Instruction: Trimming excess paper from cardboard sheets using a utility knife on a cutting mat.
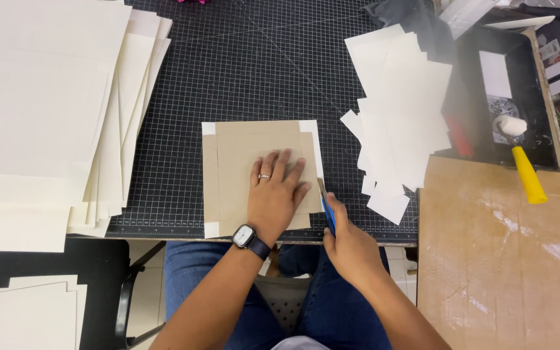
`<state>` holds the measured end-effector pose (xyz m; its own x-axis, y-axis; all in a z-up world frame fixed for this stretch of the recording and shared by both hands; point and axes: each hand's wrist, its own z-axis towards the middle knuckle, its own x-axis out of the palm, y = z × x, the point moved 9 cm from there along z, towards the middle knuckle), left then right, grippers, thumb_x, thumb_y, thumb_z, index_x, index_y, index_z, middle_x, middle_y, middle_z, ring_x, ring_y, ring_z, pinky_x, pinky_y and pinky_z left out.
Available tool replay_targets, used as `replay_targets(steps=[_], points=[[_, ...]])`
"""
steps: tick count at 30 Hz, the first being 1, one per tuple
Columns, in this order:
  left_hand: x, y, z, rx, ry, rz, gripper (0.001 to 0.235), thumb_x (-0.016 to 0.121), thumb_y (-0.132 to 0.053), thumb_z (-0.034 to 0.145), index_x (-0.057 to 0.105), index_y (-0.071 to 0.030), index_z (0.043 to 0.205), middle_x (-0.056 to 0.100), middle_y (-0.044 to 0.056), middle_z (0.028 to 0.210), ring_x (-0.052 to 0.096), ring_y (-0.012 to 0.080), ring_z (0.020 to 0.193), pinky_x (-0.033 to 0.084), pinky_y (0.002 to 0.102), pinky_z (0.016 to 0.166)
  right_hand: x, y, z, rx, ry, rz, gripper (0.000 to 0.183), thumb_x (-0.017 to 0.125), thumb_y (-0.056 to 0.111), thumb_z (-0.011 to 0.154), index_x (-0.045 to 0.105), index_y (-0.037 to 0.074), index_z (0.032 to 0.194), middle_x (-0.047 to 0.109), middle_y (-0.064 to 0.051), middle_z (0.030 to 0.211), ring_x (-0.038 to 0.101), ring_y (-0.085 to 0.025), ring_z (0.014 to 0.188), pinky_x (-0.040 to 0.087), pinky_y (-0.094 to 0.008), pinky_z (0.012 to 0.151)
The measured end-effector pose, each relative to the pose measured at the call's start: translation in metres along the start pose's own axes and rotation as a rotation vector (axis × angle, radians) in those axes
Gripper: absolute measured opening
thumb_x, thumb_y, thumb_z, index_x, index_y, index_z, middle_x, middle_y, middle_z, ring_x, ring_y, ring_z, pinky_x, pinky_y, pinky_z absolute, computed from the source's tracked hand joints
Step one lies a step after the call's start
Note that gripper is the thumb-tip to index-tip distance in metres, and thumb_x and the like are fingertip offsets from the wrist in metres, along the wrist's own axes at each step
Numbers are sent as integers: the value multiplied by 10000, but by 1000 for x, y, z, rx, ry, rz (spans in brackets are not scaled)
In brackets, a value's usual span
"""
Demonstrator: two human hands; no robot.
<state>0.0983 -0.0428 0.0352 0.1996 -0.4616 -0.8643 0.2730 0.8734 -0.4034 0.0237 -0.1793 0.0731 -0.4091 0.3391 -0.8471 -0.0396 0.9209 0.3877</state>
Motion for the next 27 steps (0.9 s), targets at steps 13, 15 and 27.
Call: replay_targets(steps=[13,15,27], points=[[-10,-5,-1,72,-132,3,465,538,-473,1013,661,-179,1350,535,128,1496,454,369,1391,293,594,1175,49,-48,-49,182,24,-49,760,503,298,940,153,350,1613,715,-39,1250,735,-381,857,569,-527,645],[-10,-5,-3,68,-125,-7,464,537,-473,1014,659,-178,1350,535,129,1496,451,371,1393,290,595,1178,51,-48,-55,169,8,-50,755,513,285,934,170,336,1604,673,-26,1332,746,-362,862,584,-514,631],[26,-21,40,-74,-94,66,769,561,-607,928,478,-99,1500,394,238,1585,323,461,1466,216,641,1210,-22,-40,-56,400,113,172,719,538,405,970,199,442,1603,586,-55,634,607,-245,536,428,-371,562]])
